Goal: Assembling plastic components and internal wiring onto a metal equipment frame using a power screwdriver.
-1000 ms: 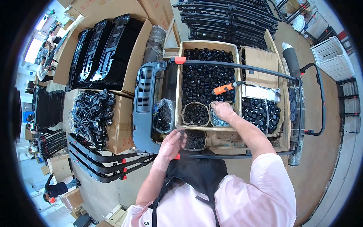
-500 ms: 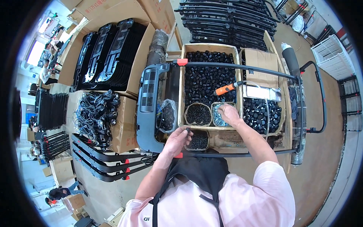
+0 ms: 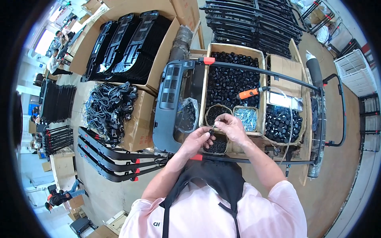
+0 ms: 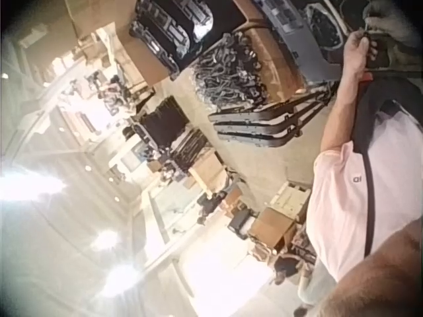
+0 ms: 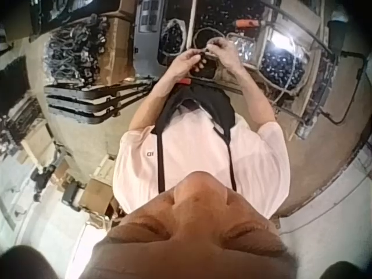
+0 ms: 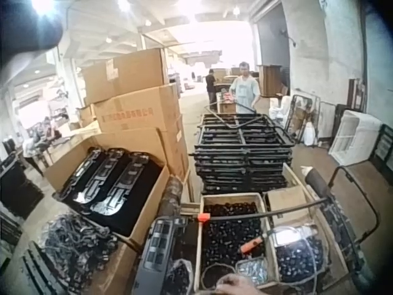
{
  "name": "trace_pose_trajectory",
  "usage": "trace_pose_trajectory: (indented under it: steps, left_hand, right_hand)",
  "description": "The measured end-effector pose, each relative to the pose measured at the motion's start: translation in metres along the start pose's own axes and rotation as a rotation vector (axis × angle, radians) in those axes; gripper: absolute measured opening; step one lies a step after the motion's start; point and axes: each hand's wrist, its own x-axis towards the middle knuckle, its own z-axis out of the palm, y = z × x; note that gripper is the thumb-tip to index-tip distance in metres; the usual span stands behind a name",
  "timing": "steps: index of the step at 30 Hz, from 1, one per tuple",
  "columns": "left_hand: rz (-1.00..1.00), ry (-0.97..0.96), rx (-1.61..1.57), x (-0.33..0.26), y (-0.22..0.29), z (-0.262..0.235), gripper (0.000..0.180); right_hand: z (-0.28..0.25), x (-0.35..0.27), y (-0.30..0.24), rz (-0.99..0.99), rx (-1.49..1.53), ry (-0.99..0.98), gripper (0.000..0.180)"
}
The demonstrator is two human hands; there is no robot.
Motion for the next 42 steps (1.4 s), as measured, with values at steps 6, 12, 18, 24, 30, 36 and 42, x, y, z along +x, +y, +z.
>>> trace_pose_trajectory:
  steps: [6, 12, 18, 24, 30, 36, 42]
  left_hand:
    - [0.074, 0.004, 0.045, -0.013, 0.007, -0.012, 0.035]
    - [0.0, 0.028, -0.048, -0.026, 0.011, -0.029, 0.03]
    - [-0.067, 0.091, -0.184, -0.04, 0.019, -0.044, 0.023]
    - [-0.025, 0.126, -0.261, -0.053, 0.019, -0.056, 0.022]
    - [-0.019, 0.148, -0.288, -0.067, 0.018, -0.072, 0.021]
    - [0.01, 0.156, -0.342, -0.081, 0.018, -0.086, 0.021]
    - [0.075, 0.195, -0.361, -0.098, 0.019, -0.101, 0.025]
  right_hand:
    - [0.025, -0.001, -0.011, -0.026, -0.17, -0.097, 0.014]
    - [0.041, -0.001, -0.008, -0.26, -0.507, -0.205, 0.03]
    - [0.068, -0.006, -0.028, -0.509, -0.72, -0.139, 0.018]
    - [0.095, -0.002, -0.029, -0.641, -0.816, -0.171, 0.017]
    - [0.121, 0.001, -0.041, -0.614, -0.781, -0.248, 0.024]
    - [0.141, 0.009, -0.034, -0.706, -0.886, -0.29, 0.029]
    - [0.169, 0.017, -0.041, -0.679, -0.914, -0.309, 0.028]
